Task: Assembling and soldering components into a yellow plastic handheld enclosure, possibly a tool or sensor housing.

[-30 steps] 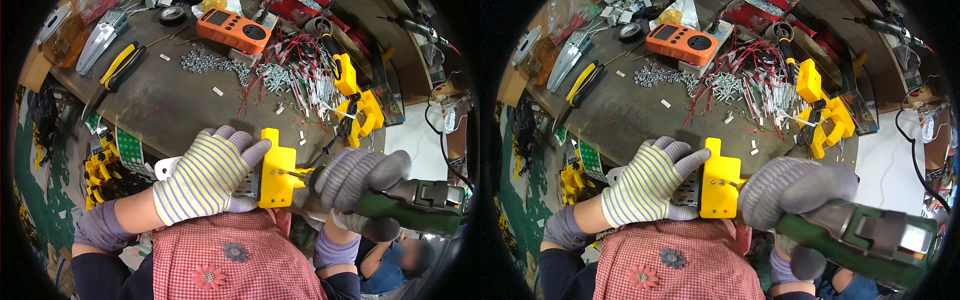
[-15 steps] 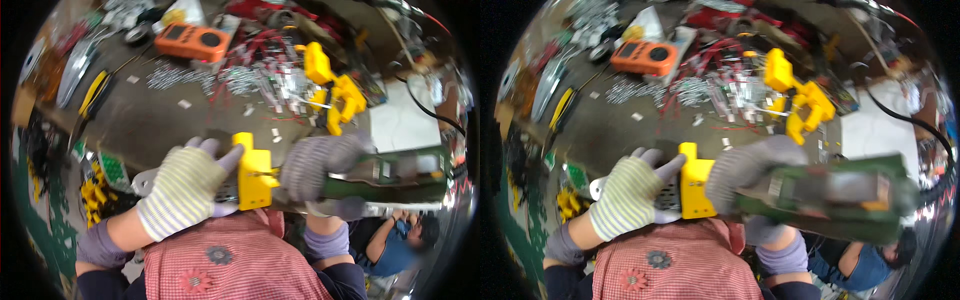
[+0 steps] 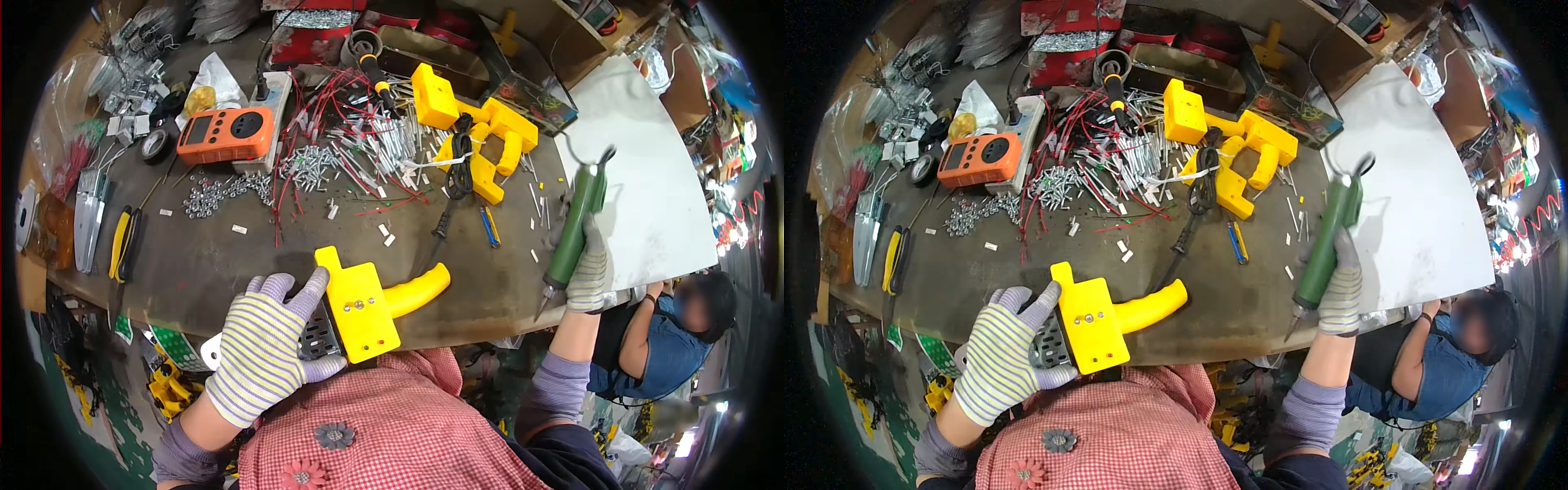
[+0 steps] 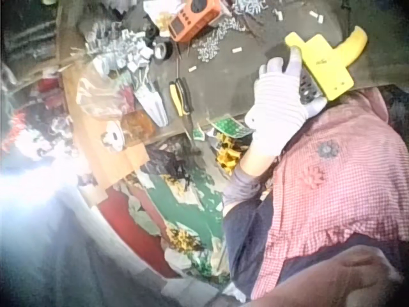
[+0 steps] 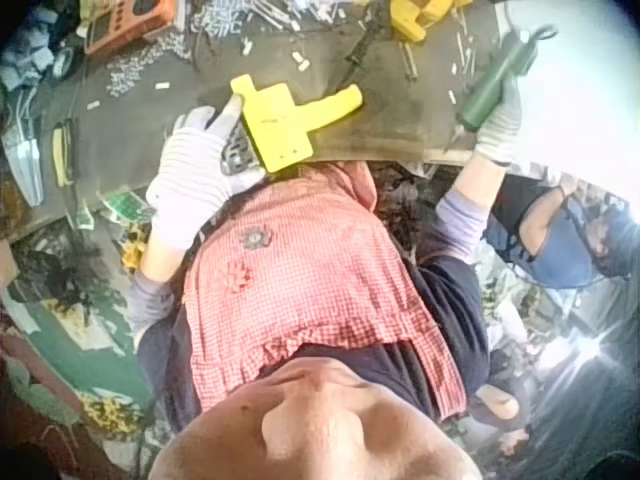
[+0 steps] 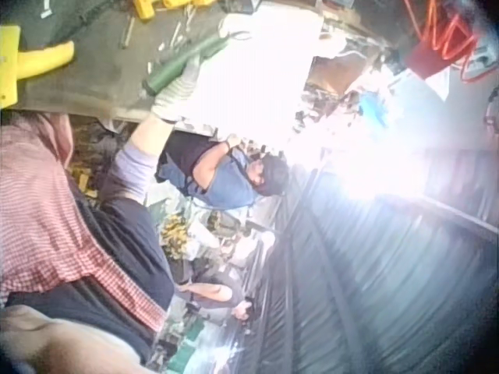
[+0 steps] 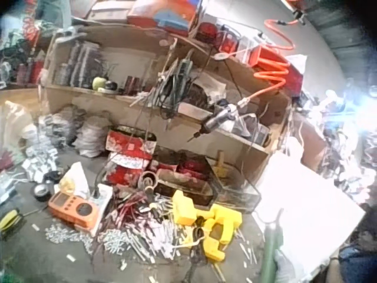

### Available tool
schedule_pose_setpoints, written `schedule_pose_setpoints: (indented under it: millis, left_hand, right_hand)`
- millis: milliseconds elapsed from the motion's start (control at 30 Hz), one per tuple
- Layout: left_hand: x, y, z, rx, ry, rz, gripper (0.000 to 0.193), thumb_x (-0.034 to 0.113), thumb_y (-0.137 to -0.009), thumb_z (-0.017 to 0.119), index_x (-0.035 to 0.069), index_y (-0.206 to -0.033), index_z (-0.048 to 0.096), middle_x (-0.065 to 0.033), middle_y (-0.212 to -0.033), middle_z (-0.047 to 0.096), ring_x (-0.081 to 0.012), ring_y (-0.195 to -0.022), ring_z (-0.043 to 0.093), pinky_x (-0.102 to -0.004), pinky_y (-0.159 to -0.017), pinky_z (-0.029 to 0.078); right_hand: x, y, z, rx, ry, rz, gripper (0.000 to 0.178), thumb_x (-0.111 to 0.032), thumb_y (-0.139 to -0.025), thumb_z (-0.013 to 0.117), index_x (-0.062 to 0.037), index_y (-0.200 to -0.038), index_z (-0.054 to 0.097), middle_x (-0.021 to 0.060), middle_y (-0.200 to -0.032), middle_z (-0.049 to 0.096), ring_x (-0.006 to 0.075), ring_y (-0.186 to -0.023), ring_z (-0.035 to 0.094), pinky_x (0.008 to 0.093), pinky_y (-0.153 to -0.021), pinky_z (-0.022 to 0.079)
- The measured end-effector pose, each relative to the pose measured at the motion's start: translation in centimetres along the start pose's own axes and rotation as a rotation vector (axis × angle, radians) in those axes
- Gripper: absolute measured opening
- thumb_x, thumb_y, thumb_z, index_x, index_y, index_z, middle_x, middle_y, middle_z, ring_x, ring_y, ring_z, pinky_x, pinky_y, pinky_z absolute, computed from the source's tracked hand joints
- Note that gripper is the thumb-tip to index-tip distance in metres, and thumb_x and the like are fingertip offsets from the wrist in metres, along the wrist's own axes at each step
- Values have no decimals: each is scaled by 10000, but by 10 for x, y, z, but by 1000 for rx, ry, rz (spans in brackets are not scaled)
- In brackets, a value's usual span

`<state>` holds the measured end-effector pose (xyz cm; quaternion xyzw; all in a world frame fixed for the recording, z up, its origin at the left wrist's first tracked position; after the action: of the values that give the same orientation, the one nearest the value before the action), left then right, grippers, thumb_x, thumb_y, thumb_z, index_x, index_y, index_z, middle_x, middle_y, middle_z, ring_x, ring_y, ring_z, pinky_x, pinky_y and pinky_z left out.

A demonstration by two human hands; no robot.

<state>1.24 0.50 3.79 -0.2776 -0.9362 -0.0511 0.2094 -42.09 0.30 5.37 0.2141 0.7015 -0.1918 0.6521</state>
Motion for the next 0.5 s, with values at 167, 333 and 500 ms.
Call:
schedule_pose_setpoints:
  millis: [167, 333, 500]
  left_hand:
    - [0, 1, 0, -14, 29, -31, 1001, 526, -567, 861, 58, -1397, 554, -243, -1131, 588, -417, -1002, 598, -514, -947, 458]
    - [-2, 0, 3, 14, 10, 0, 1009, 527, -561, 861, 43, -1390, 554, -223, -1090, 602, -403, -970, 609, -509, -939, 462]
    - [-1, 7, 5, 62, 11, -11, 1041, 459, -513, 864, 12, -1390, 525, -193, -1084, 561, -394, -995, 534, -496, -923, 451]
  right_hand:
    - [74, -7, -62, 126, -487, 80, 552, -607, -897, 606, -92, -1084, 539, 106, -721, 591, 253, -605, 569, 367, -630, 511]
    - [75, -31, -1, 294, -492, 128, 541, -645, -882, 599, -122, -1014, 558, 68, -763, 608, 214, -624, 605, 364, -570, 526]
    - [64, -38, 105, -183, -683, 121, 499, -571, -929, 604, -94, -1066, 547, 94, -678, 598, 239, -587, 632, 362, -577, 557]
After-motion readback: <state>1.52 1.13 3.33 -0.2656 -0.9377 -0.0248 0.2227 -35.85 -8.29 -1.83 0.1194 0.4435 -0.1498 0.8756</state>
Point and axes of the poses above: each hand's wrist, its own y-axis away from the middle knuckle, its own z-axis out of the palm, x = y × z, the point moved 5 cm from there along -y, towards the middle knuckle
